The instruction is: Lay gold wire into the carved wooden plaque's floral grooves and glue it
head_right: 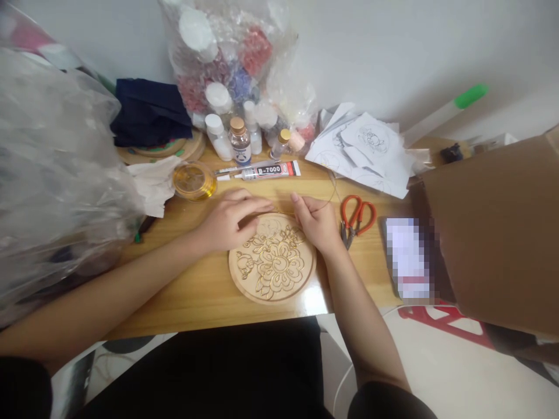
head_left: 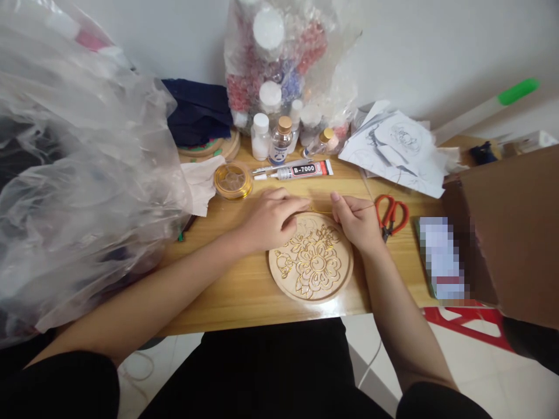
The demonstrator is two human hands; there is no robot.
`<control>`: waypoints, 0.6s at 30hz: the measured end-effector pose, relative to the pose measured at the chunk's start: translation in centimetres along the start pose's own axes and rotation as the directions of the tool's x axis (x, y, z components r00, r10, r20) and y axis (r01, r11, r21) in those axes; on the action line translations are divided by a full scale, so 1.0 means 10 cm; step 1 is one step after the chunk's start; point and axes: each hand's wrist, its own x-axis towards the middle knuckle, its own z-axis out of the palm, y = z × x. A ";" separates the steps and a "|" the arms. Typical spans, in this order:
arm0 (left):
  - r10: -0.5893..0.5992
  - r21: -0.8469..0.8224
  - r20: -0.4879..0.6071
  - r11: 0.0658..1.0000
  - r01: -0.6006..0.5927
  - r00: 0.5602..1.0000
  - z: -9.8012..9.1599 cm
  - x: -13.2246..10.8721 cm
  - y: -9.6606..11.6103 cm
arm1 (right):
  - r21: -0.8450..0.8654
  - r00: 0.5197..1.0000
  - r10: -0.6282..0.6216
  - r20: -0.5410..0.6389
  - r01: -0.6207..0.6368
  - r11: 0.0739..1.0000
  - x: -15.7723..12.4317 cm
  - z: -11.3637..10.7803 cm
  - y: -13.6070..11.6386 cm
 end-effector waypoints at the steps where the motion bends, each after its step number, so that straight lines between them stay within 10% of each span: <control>1: 0.005 0.003 -0.002 1.000 -0.005 1.000 0.00 0.00 0.00 | 0.009 1.000 -0.005 -0.001 0.005 1.000 0.00 0.00 0.00; 18: -0.060 -0.152 0.042 0.986 0.066 0.997 -0.06 0.03 -0.01 | 0.033 0.995 -0.086 -0.053 0.088 0.996 0.01 0.06 -0.06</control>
